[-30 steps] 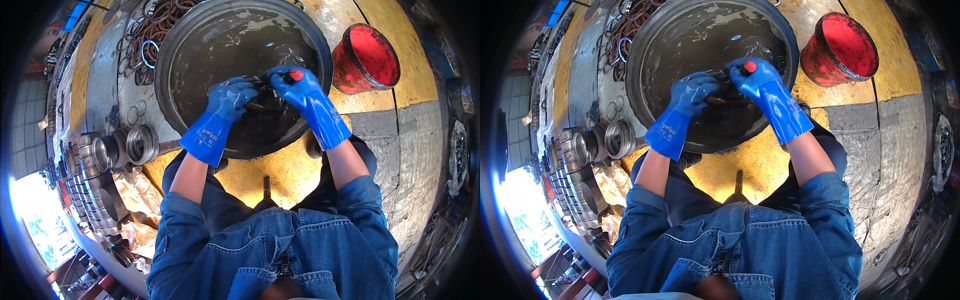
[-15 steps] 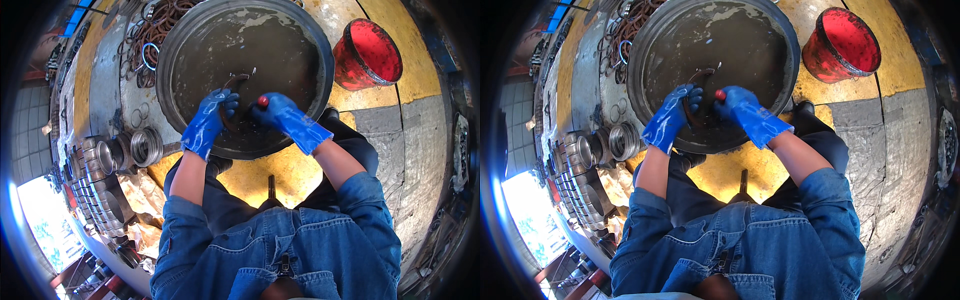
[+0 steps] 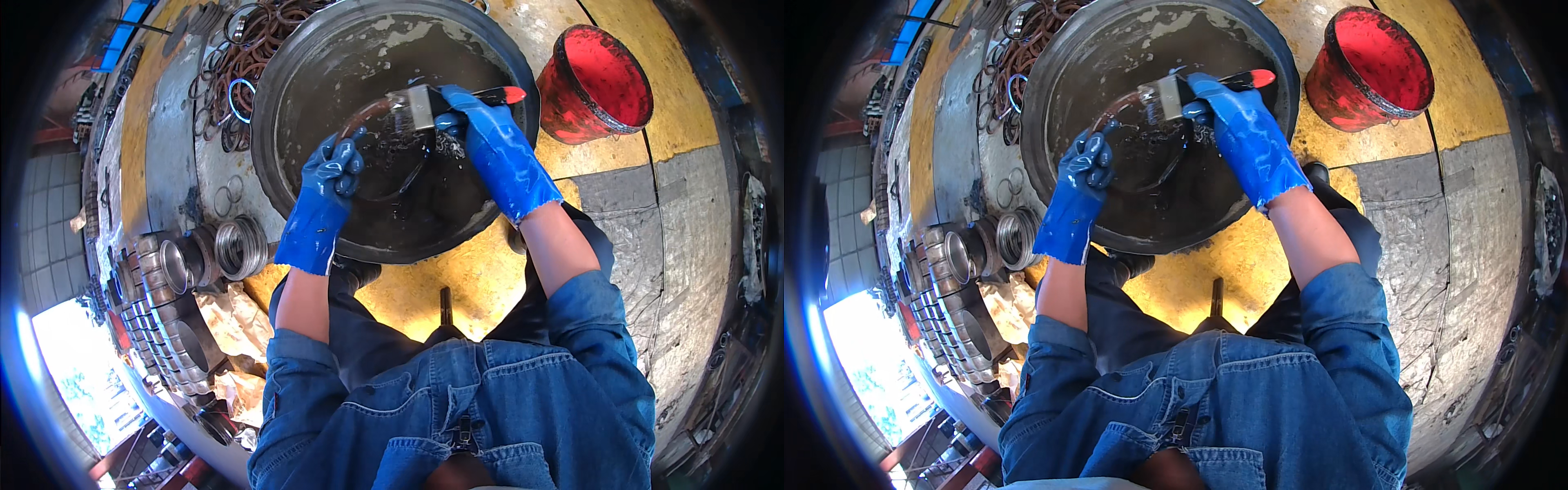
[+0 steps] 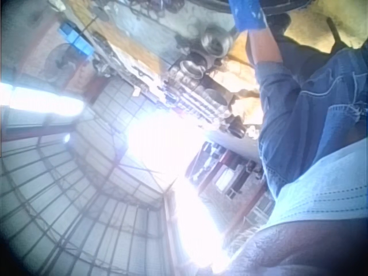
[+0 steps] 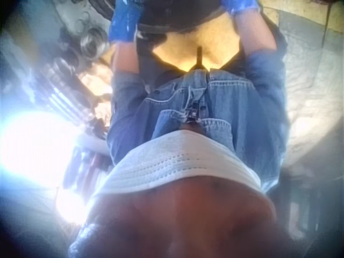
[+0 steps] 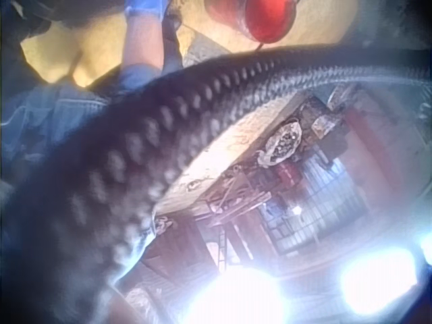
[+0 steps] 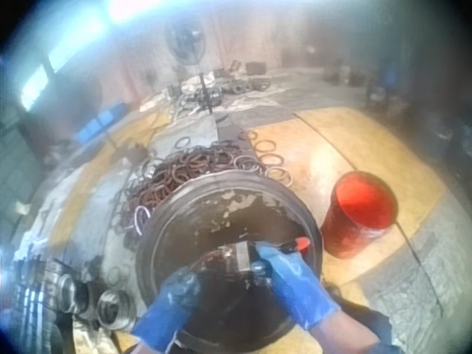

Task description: The person cleans metal rings by dipping them into a bucket of liquid and scrubbing them with a brush. They handle the rings one at a time, turning them over to scrub both sides and the edges.

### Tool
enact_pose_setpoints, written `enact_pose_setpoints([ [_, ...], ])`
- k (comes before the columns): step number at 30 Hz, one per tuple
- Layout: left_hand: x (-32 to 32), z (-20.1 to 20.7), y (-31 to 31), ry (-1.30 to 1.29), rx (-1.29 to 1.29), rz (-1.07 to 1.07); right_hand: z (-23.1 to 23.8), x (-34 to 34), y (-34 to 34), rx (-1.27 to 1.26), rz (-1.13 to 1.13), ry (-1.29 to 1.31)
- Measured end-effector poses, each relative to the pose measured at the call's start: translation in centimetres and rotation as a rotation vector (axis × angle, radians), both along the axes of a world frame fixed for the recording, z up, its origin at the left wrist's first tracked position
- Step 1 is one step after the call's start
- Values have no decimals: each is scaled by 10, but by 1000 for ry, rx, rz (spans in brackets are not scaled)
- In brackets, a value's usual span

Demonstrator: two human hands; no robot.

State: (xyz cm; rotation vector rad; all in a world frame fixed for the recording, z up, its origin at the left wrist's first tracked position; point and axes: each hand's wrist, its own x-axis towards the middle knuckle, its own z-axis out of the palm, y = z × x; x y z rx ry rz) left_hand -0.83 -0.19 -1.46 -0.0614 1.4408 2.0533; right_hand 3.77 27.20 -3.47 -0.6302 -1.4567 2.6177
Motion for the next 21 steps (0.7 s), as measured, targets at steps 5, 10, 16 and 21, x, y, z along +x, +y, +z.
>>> enact_pose_setpoints([
  [5, -10, -4, -11, 52, 87, 84, -38, 28, 9, 675, 87, 170],
  [10, -12, 12, -10, 110, -34, 184, 18, 12, -26, 810, 212, -39],
  [16, 2, 15, 6, 151, -207, 95, 15, 5, -30, 1604, 156, 519],
  [21, 1, 17, 9, 256, -163, 73, -13, 3, -40, 1134, 357, -71],
])
